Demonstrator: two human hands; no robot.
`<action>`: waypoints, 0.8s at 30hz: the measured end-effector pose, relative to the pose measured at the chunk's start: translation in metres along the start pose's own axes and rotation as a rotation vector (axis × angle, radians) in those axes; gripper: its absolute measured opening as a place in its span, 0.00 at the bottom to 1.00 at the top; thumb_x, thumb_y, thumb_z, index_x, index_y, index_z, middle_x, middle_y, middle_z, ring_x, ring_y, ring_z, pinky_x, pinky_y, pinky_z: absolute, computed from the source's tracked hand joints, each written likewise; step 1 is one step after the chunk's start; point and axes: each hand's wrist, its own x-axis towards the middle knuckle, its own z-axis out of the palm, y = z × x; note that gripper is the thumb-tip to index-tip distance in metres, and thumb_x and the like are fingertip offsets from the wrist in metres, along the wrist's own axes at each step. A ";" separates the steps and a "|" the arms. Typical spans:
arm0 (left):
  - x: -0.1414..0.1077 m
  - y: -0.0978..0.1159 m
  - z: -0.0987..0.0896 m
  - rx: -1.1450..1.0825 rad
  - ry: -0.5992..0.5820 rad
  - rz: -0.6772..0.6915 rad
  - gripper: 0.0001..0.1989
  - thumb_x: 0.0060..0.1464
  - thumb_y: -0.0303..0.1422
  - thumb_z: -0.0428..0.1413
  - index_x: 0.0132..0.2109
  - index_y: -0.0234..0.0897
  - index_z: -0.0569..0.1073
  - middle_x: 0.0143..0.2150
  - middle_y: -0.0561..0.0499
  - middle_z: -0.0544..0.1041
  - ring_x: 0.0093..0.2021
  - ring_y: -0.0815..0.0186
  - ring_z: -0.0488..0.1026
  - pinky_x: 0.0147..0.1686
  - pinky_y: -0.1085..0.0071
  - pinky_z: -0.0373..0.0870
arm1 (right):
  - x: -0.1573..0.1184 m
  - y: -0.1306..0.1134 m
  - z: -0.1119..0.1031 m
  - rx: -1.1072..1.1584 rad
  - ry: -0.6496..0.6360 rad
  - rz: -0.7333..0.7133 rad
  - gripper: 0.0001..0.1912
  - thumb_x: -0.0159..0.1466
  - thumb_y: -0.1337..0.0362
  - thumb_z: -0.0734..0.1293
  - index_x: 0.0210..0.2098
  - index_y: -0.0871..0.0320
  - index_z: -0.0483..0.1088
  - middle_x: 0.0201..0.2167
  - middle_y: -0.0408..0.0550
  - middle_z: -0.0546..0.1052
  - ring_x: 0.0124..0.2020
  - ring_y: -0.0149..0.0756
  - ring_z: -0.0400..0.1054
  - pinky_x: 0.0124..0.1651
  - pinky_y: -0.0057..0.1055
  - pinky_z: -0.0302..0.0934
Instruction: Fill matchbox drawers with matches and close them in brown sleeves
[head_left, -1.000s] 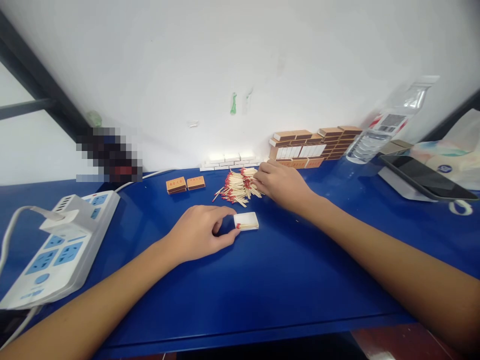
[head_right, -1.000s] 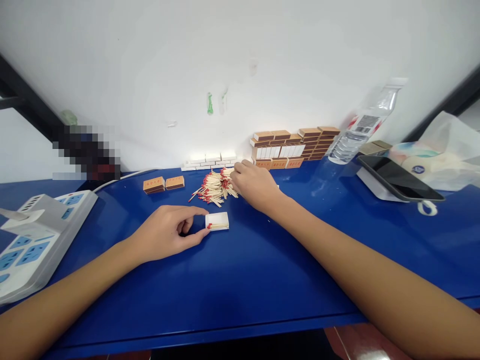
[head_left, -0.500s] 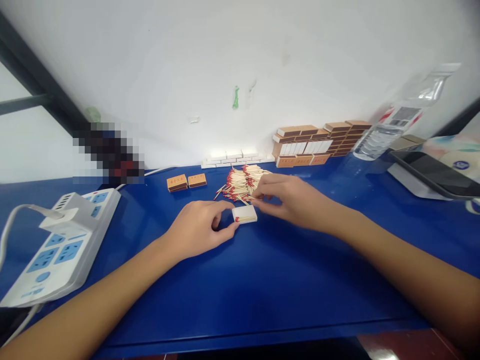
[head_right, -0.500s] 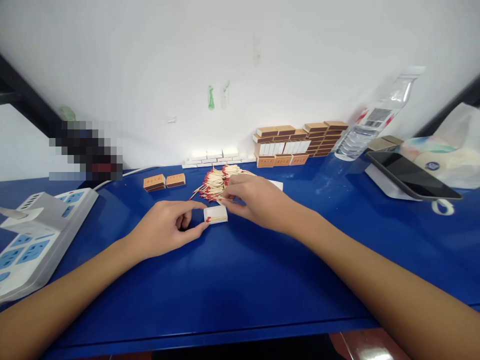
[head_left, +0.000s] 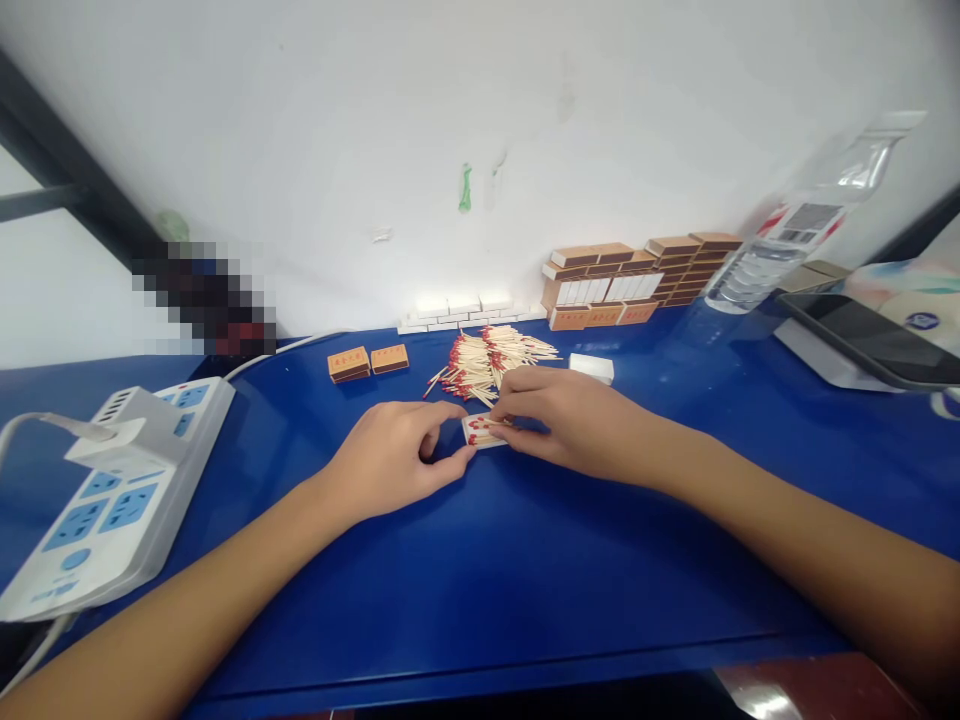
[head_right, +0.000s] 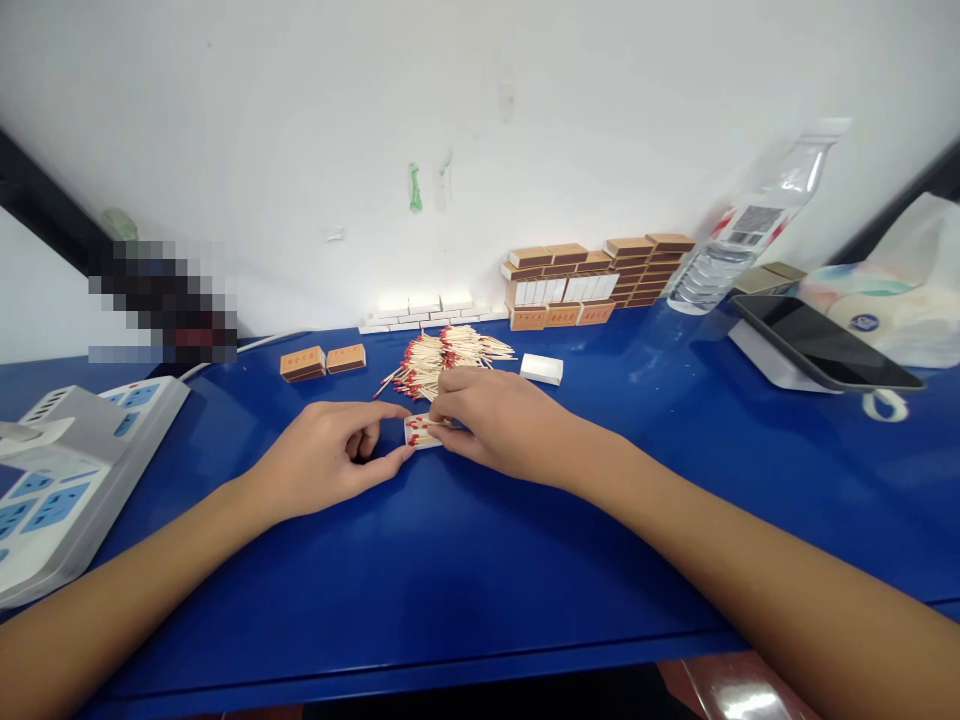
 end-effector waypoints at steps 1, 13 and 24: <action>0.000 0.000 0.000 -0.001 0.011 0.010 0.14 0.62 0.42 0.62 0.51 0.39 0.81 0.25 0.59 0.70 0.23 0.71 0.65 0.26 0.72 0.59 | 0.000 0.000 0.000 0.001 0.002 -0.001 0.12 0.74 0.64 0.66 0.37 0.59 0.79 0.34 0.48 0.74 0.36 0.36 0.69 0.38 0.33 0.58; -0.001 0.001 0.001 -0.012 0.118 0.104 0.14 0.65 0.38 0.61 0.54 0.38 0.78 0.34 0.54 0.73 0.30 0.70 0.68 0.31 0.70 0.67 | 0.000 -0.004 0.003 -0.048 0.036 -0.032 0.13 0.75 0.62 0.66 0.36 0.60 0.78 0.33 0.47 0.74 0.34 0.34 0.67 0.37 0.32 0.55; 0.001 0.002 -0.002 0.065 -0.039 0.022 0.18 0.65 0.43 0.60 0.58 0.41 0.78 0.41 0.51 0.75 0.35 0.65 0.73 0.33 0.67 0.71 | 0.000 -0.003 -0.006 -0.003 -0.050 0.052 0.10 0.73 0.65 0.67 0.42 0.60 0.81 0.38 0.50 0.76 0.38 0.38 0.72 0.41 0.34 0.60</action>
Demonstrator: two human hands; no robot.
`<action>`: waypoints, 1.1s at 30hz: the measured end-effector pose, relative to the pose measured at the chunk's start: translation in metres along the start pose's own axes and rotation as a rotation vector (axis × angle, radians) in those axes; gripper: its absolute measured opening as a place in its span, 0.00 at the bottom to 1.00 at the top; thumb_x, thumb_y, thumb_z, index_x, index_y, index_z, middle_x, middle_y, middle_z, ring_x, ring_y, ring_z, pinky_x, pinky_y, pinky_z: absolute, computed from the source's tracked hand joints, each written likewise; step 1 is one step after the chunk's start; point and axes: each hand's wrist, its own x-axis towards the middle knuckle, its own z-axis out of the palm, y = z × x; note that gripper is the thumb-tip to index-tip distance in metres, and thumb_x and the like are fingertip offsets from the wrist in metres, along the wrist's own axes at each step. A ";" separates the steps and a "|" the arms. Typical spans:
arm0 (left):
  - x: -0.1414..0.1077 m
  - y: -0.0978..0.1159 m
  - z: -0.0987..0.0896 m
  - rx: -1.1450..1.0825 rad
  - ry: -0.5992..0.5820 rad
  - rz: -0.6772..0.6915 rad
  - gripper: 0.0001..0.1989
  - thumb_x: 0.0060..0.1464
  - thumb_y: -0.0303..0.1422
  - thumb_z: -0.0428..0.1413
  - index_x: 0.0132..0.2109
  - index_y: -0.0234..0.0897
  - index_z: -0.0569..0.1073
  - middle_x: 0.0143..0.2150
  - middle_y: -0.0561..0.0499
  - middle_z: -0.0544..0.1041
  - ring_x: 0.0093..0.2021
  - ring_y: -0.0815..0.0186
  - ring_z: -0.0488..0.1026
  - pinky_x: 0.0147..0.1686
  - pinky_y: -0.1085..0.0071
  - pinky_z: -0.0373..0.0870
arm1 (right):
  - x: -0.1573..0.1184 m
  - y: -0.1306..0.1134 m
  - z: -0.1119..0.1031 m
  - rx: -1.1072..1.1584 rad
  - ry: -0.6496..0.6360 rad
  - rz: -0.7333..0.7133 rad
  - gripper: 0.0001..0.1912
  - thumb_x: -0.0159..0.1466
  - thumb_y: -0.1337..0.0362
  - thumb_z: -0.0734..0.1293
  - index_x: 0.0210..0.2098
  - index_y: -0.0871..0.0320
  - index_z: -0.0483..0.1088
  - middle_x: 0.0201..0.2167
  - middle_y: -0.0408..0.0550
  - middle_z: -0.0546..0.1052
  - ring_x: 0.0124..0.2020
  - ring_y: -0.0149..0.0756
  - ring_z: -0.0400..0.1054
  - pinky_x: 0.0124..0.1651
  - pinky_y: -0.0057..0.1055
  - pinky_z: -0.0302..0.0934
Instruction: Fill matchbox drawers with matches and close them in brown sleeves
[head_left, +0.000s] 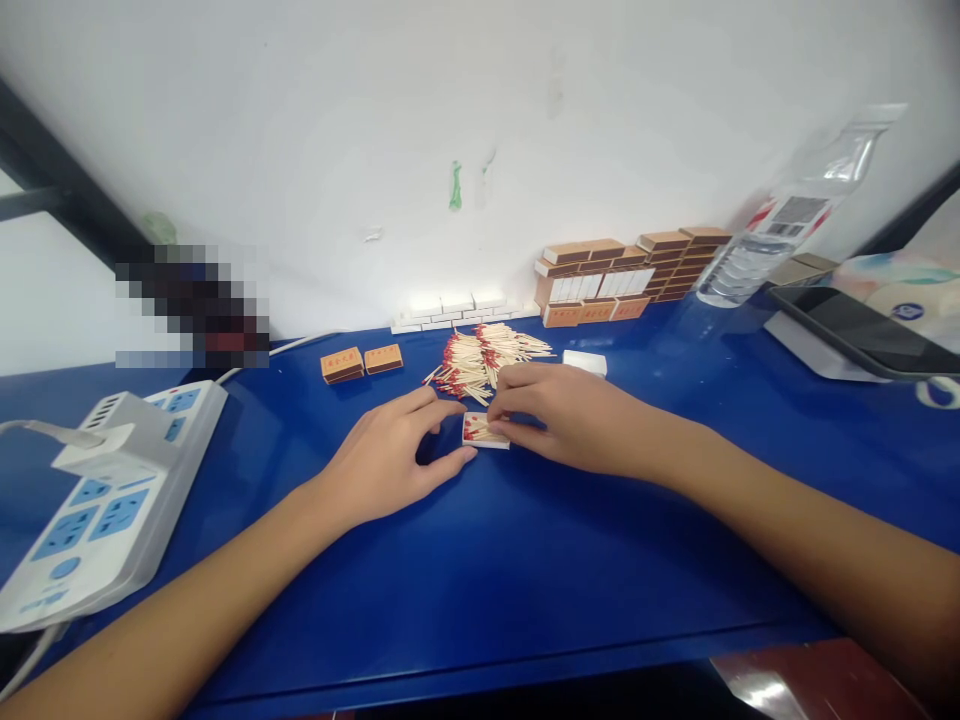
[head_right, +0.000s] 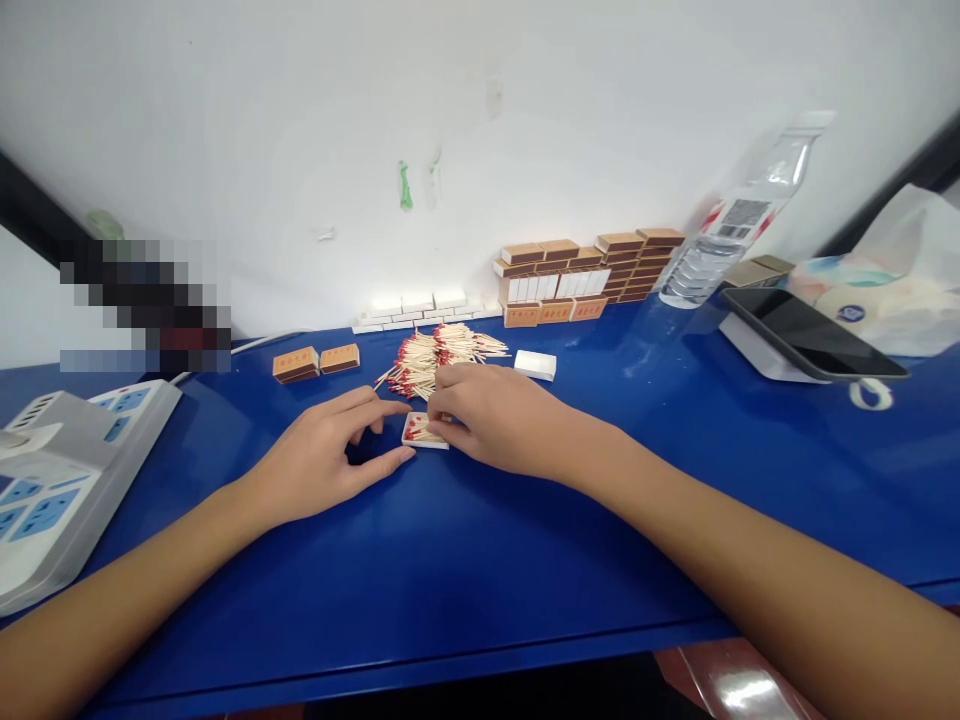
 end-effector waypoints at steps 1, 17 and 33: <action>0.000 0.000 0.000 -0.001 -0.003 -0.002 0.19 0.65 0.43 0.60 0.58 0.41 0.78 0.41 0.51 0.75 0.35 0.65 0.73 0.33 0.67 0.71 | 0.000 0.000 0.000 0.009 -0.008 0.003 0.09 0.73 0.66 0.67 0.42 0.60 0.81 0.38 0.50 0.77 0.38 0.38 0.72 0.41 0.34 0.61; 0.000 0.001 0.001 -0.065 0.013 0.010 0.14 0.65 0.42 0.60 0.51 0.39 0.77 0.39 0.52 0.74 0.33 0.67 0.71 0.34 0.68 0.68 | -0.001 -0.002 -0.002 0.069 -0.040 0.077 0.06 0.72 0.64 0.68 0.40 0.59 0.77 0.40 0.50 0.75 0.37 0.36 0.70 0.39 0.33 0.59; -0.001 0.003 0.000 -0.072 0.025 0.044 0.13 0.65 0.42 0.60 0.50 0.39 0.77 0.37 0.53 0.74 0.31 0.68 0.70 0.33 0.69 0.67 | 0.000 -0.006 0.000 0.107 0.010 0.098 0.09 0.73 0.62 0.67 0.38 0.59 0.78 0.37 0.49 0.75 0.36 0.35 0.69 0.38 0.33 0.58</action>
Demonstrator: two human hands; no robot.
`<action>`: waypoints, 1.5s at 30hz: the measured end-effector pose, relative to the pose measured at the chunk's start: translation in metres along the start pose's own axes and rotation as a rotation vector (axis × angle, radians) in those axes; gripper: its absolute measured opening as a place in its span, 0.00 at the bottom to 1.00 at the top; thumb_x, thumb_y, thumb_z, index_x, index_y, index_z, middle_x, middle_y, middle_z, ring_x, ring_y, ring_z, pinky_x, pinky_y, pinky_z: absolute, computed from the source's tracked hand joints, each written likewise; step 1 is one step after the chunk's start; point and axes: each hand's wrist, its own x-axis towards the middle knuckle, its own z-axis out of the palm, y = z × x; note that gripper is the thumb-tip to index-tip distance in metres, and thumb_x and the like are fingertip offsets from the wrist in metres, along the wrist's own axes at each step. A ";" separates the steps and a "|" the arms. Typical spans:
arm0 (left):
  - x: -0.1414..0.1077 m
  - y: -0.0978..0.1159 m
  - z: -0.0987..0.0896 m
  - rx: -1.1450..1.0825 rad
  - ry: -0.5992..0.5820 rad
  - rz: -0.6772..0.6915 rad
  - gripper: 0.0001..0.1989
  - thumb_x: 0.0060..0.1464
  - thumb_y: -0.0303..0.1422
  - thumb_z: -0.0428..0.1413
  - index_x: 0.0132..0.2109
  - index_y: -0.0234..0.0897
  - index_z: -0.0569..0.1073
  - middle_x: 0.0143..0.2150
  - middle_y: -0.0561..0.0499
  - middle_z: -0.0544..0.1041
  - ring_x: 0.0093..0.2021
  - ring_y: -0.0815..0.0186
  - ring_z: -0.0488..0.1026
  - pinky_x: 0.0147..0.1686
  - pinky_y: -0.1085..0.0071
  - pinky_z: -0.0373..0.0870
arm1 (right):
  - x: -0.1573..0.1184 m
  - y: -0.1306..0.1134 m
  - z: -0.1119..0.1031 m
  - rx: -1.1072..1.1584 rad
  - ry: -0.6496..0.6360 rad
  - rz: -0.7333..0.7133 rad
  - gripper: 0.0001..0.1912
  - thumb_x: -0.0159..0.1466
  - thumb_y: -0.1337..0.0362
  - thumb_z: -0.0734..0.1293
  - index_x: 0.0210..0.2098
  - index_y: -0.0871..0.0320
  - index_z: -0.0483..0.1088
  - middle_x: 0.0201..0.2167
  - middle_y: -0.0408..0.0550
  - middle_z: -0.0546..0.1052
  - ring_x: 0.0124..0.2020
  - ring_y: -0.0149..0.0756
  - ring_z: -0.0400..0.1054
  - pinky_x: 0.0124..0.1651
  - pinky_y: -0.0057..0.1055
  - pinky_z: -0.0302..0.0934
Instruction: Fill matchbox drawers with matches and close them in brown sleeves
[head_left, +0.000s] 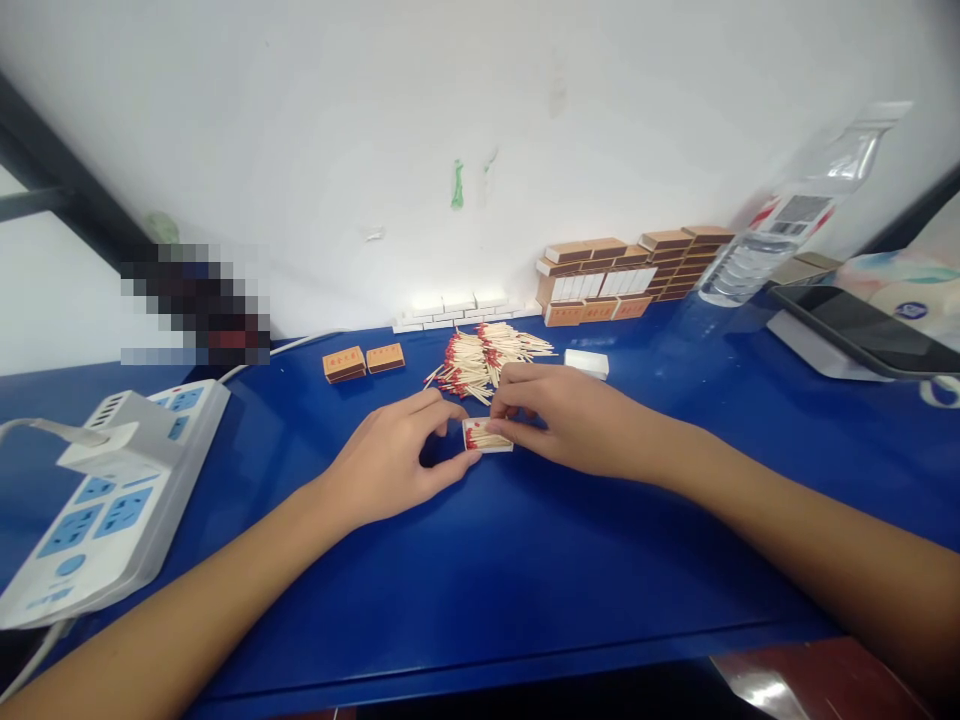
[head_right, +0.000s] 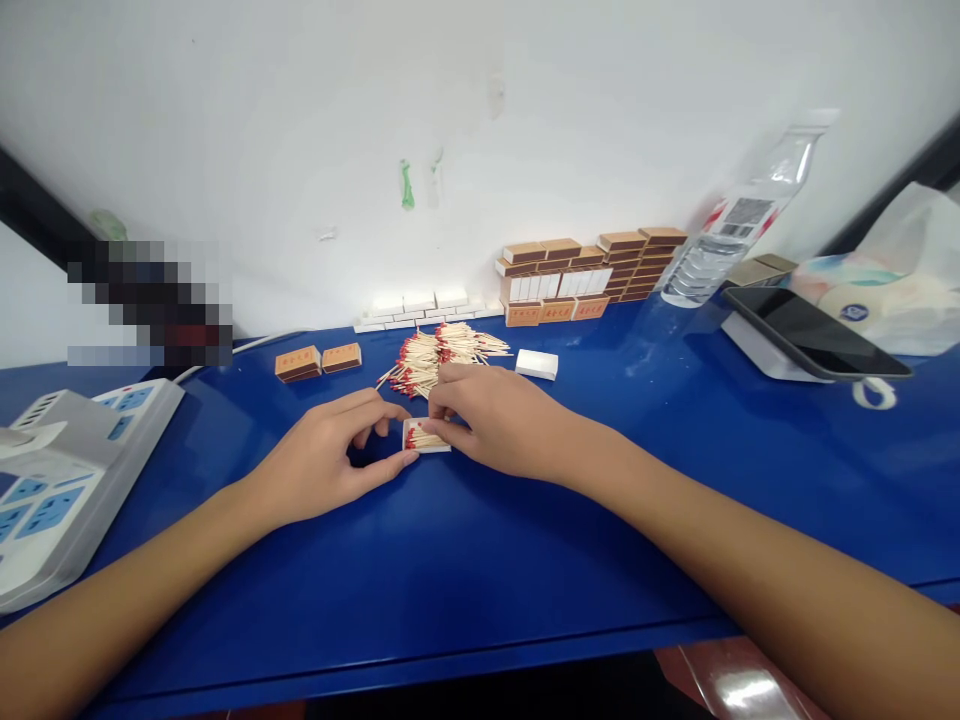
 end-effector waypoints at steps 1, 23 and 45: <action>0.000 0.000 0.000 -0.002 0.004 0.005 0.13 0.65 0.42 0.60 0.50 0.39 0.77 0.37 0.53 0.74 0.31 0.68 0.70 0.33 0.69 0.67 | 0.000 0.000 0.000 -0.010 0.001 0.008 0.10 0.73 0.62 0.67 0.38 0.59 0.78 0.37 0.49 0.75 0.36 0.35 0.69 0.37 0.33 0.58; 0.000 0.001 0.000 0.017 -0.021 0.003 0.12 0.63 0.42 0.62 0.47 0.39 0.78 0.37 0.52 0.75 0.33 0.66 0.71 0.33 0.68 0.67 | 0.002 0.008 0.003 0.063 0.035 -0.066 0.06 0.70 0.68 0.67 0.38 0.57 0.77 0.35 0.46 0.75 0.34 0.33 0.67 0.37 0.31 0.57; 0.000 0.001 0.000 0.001 -0.043 0.014 0.12 0.64 0.42 0.61 0.48 0.39 0.78 0.36 0.54 0.73 0.32 0.68 0.69 0.34 0.68 0.66 | 0.028 0.021 0.011 -0.279 -0.003 0.141 0.08 0.73 0.65 0.66 0.37 0.61 0.72 0.39 0.52 0.77 0.37 0.36 0.68 0.40 0.33 0.57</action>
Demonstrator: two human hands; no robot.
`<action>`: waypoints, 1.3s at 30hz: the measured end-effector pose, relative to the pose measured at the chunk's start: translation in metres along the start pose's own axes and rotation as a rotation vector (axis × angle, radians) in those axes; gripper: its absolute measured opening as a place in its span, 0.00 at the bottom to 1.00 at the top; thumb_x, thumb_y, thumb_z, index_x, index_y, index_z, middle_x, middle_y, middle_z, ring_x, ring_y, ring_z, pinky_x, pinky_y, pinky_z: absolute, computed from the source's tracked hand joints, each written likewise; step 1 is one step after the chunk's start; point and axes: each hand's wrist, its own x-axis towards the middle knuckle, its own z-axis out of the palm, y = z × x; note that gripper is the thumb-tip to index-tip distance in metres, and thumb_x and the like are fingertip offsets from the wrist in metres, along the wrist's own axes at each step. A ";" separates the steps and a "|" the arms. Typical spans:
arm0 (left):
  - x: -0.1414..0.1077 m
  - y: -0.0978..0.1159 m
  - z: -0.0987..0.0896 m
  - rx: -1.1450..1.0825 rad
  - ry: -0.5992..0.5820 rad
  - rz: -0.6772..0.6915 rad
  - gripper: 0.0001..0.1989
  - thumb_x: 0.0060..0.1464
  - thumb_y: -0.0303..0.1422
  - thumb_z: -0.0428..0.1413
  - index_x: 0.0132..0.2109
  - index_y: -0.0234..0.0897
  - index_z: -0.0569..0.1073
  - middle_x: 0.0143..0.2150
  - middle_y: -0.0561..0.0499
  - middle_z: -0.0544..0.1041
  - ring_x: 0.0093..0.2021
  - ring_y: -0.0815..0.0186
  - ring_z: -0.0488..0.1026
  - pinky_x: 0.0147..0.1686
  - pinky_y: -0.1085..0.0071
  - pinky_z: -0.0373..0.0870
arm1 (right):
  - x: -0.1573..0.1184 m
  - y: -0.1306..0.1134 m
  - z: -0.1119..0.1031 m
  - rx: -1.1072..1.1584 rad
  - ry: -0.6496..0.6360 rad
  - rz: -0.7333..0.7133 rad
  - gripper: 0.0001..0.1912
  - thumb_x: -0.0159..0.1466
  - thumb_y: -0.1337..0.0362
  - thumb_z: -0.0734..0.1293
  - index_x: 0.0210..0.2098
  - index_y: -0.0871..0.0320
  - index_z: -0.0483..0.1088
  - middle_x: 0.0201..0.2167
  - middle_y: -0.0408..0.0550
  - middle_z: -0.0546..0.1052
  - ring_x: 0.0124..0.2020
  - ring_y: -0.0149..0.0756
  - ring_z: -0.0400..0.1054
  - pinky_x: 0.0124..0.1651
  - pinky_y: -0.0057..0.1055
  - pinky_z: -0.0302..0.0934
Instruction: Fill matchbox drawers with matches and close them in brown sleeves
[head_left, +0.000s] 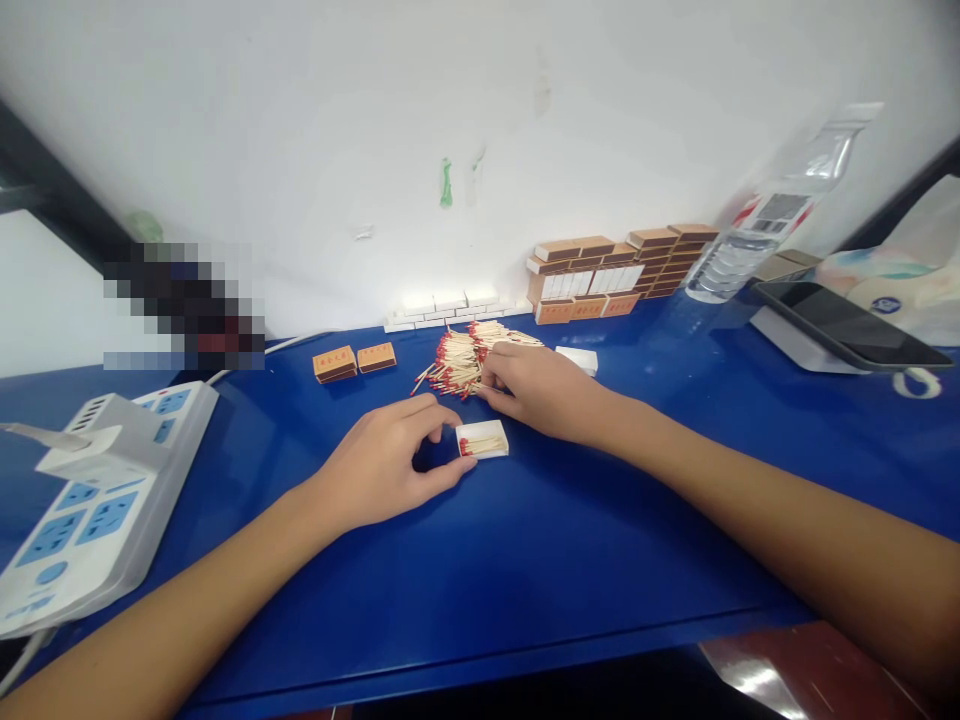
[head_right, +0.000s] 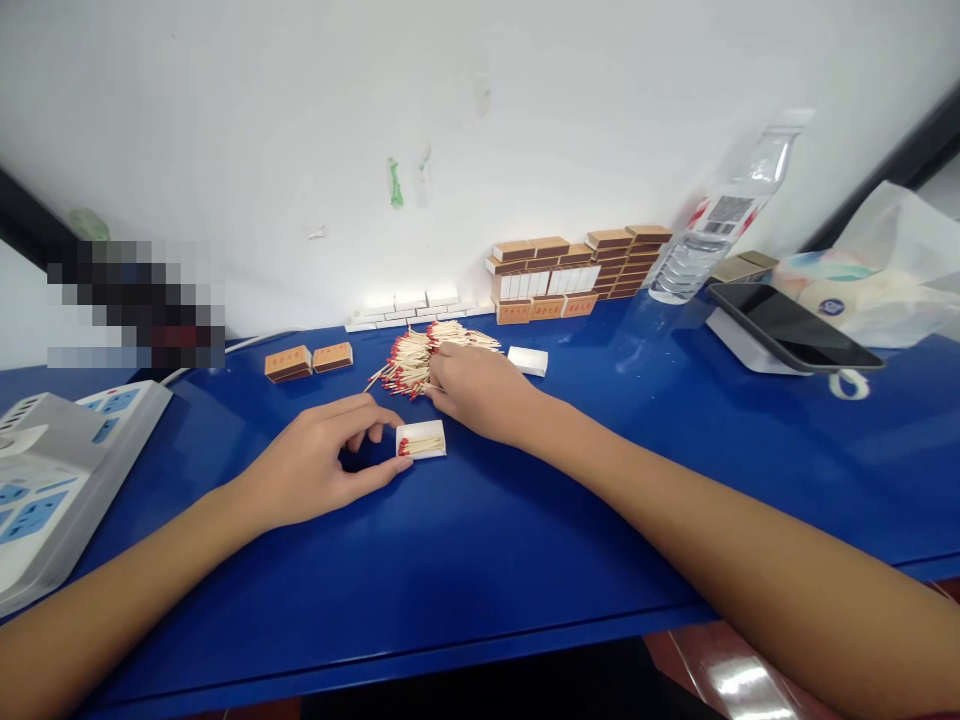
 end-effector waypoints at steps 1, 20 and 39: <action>0.000 0.000 0.000 0.002 -0.001 0.000 0.12 0.64 0.42 0.61 0.48 0.39 0.78 0.36 0.54 0.73 0.32 0.68 0.69 0.34 0.68 0.66 | -0.002 0.000 -0.002 -0.035 -0.021 -0.006 0.08 0.74 0.65 0.65 0.38 0.61 0.72 0.40 0.53 0.77 0.38 0.37 0.69 0.39 0.33 0.57; 0.000 -0.002 0.001 0.028 0.023 -0.012 0.13 0.64 0.43 0.62 0.48 0.39 0.78 0.36 0.54 0.74 0.31 0.68 0.70 0.33 0.69 0.66 | -0.025 0.026 -0.024 -0.178 -0.043 -0.071 0.12 0.76 0.61 0.61 0.40 0.61 0.71 0.41 0.55 0.76 0.34 0.39 0.68 0.36 0.34 0.54; 0.000 -0.002 0.000 0.024 0.031 -0.011 0.12 0.64 0.42 0.61 0.47 0.39 0.78 0.36 0.53 0.74 0.32 0.68 0.70 0.33 0.68 0.66 | -0.035 -0.018 -0.008 -0.077 -0.056 -0.292 0.10 0.76 0.65 0.62 0.39 0.61 0.72 0.40 0.52 0.76 0.33 0.36 0.70 0.35 0.33 0.58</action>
